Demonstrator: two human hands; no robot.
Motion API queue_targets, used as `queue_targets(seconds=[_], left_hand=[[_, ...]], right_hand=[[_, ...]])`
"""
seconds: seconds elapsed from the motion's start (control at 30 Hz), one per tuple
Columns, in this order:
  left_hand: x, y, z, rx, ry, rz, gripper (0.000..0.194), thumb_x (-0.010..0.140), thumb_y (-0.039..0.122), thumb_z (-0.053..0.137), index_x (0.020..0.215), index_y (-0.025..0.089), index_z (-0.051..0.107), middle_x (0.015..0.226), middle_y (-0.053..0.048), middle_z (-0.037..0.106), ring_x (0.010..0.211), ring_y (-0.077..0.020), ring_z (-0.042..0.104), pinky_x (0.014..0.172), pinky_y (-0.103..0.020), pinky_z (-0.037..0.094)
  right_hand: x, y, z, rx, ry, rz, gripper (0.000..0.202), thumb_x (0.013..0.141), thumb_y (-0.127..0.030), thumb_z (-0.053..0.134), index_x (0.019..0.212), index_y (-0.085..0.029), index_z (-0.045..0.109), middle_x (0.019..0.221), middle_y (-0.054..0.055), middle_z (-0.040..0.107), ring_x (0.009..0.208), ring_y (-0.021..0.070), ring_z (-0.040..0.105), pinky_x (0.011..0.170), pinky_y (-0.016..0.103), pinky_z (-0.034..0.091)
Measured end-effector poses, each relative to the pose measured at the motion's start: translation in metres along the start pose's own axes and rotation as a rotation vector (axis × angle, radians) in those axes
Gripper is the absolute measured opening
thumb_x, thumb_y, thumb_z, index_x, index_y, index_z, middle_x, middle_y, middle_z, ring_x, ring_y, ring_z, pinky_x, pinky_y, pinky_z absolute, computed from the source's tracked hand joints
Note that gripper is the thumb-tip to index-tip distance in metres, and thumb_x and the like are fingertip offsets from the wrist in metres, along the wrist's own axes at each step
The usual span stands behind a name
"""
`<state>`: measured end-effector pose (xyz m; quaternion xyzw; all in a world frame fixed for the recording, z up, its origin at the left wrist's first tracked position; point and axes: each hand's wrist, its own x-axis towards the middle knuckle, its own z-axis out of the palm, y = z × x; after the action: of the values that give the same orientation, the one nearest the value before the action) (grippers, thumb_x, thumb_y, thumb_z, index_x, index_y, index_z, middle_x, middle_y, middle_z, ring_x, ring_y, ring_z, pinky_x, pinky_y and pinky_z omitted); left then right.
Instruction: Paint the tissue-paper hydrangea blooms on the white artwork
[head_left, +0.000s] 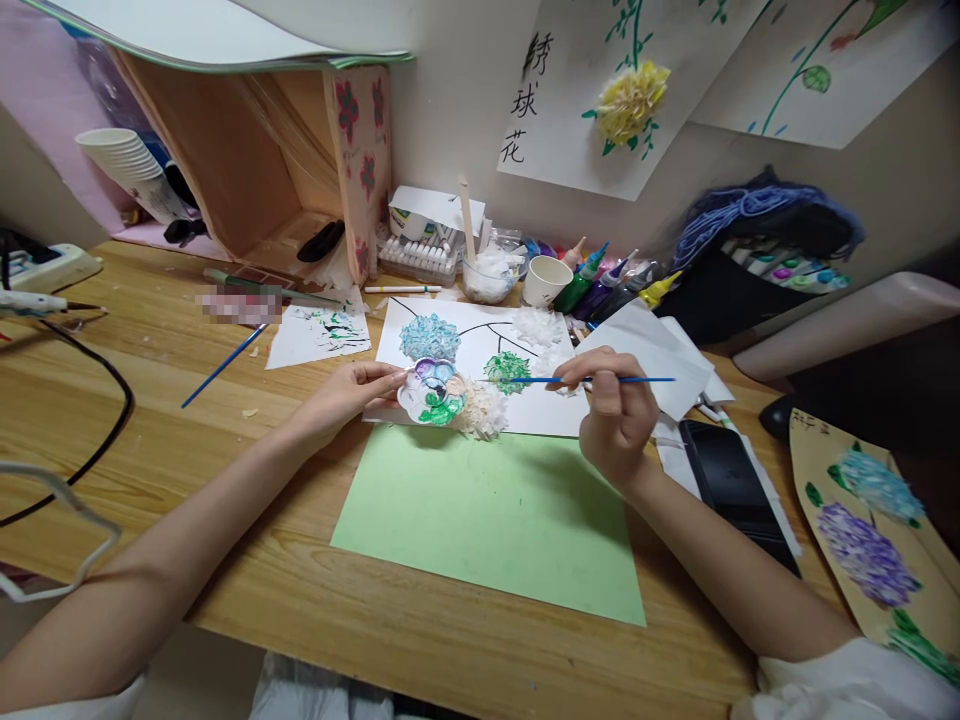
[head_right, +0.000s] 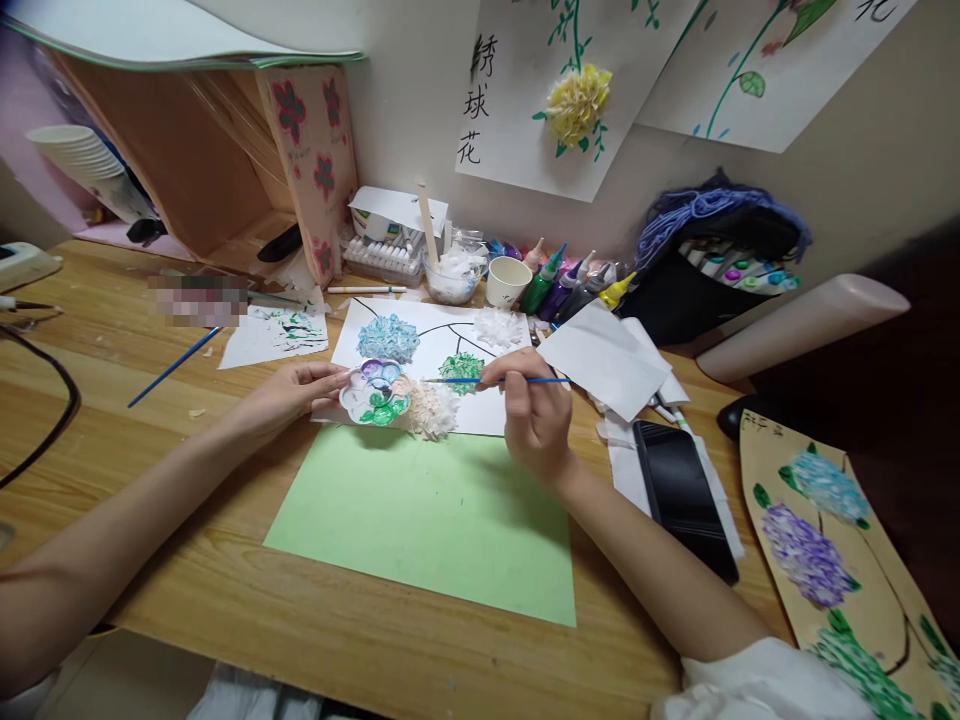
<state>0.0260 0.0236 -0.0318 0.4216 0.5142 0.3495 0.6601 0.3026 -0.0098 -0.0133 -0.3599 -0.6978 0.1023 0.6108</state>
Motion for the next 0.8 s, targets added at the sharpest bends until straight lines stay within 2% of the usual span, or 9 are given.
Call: queue_targets(seconds=[0.03, 0.1, 0.27, 0.37, 0.53, 0.7, 0.8], left_hand=[[0.0, -0.001, 0.0, 0.006, 0.001, 0.005, 0.042, 0.055, 0.045, 0.085, 0.081, 0.015, 0.073, 0.079, -0.004, 0.075, 0.071, -0.0151, 0.066, 0.078, -0.028, 0.053], [0.001, -0.002, 0.0, 0.022, -0.005, 0.014, 0.041, 0.056, 0.046, 0.085, 0.081, 0.015, 0.074, 0.08, -0.004, 0.075, 0.072, -0.0159, 0.067, 0.079, -0.03, 0.054], [0.001, -0.004, 0.0, 0.039, -0.026, 0.025, 0.036, 0.06, 0.045, 0.083, 0.081, 0.018, 0.075, 0.08, -0.003, 0.075, 0.073, -0.0156, 0.068, 0.08, -0.029, 0.054], [0.0, -0.002, 0.001, 0.04, -0.028, 0.021, 0.036, 0.06, 0.046, 0.083, 0.08, 0.017, 0.075, 0.08, -0.004, 0.075, 0.073, -0.0158, 0.067, 0.081, -0.029, 0.054], [-0.001, -0.001, 0.002, 0.033, -0.026, 0.012, 0.037, 0.06, 0.046, 0.083, 0.082, 0.017, 0.074, 0.081, -0.003, 0.075, 0.073, -0.0149, 0.067, 0.082, -0.028, 0.054], [0.0, -0.004, 0.0, 0.029, -0.038, 0.008, 0.037, 0.061, 0.046, 0.083, 0.083, 0.017, 0.074, 0.081, -0.003, 0.075, 0.073, -0.0142, 0.067, 0.082, -0.027, 0.054], [0.001, -0.004, 0.0, 0.043, -0.034, 0.007, 0.039, 0.06, 0.047, 0.083, 0.083, 0.016, 0.074, 0.081, -0.004, 0.075, 0.073, -0.0154, 0.067, 0.08, -0.028, 0.054]], right_hand=[[0.0, -0.002, 0.0, 0.046, 0.044, 0.018, 0.026, 0.097, -0.025, 0.039, 0.081, -0.022, 0.058, 0.069, 0.001, 0.061, 0.064, 0.0153, 0.059, 0.057, 0.031, 0.047], [-0.001, -0.006, 0.001, 0.108, 0.036, 0.048, 0.025, 0.097, -0.025, 0.039, 0.083, -0.022, 0.059, 0.072, 0.002, 0.062, 0.065, 0.0161, 0.061, 0.057, 0.032, 0.047], [-0.004, -0.012, 0.003, 0.024, -0.232, -0.056, 0.022, 0.096, -0.023, 0.038, 0.091, -0.022, 0.06, 0.08, 0.004, 0.067, 0.074, 0.0182, 0.064, 0.066, 0.035, 0.051], [-0.006, -0.011, 0.003, -0.028, -0.303, -0.094, 0.021, 0.095, -0.021, 0.039, 0.093, -0.022, 0.06, 0.081, 0.005, 0.068, 0.077, 0.0187, 0.063, 0.067, 0.036, 0.052], [-0.005, -0.008, 0.003, -0.039, -0.256, -0.085, 0.021, 0.095, -0.021, 0.04, 0.093, -0.023, 0.06, 0.082, 0.004, 0.069, 0.077, 0.0184, 0.063, 0.069, 0.035, 0.051], [-0.005, -0.008, 0.002, -0.042, -0.314, -0.076, 0.021, 0.095, -0.019, 0.039, 0.093, -0.022, 0.06, 0.08, 0.004, 0.067, 0.076, 0.018, 0.062, 0.067, 0.034, 0.051], [-0.004, -0.008, 0.001, -0.033, -0.24, -0.074, 0.022, 0.095, -0.021, 0.039, 0.092, -0.023, 0.06, 0.081, 0.004, 0.068, 0.077, 0.0188, 0.063, 0.068, 0.036, 0.05]])
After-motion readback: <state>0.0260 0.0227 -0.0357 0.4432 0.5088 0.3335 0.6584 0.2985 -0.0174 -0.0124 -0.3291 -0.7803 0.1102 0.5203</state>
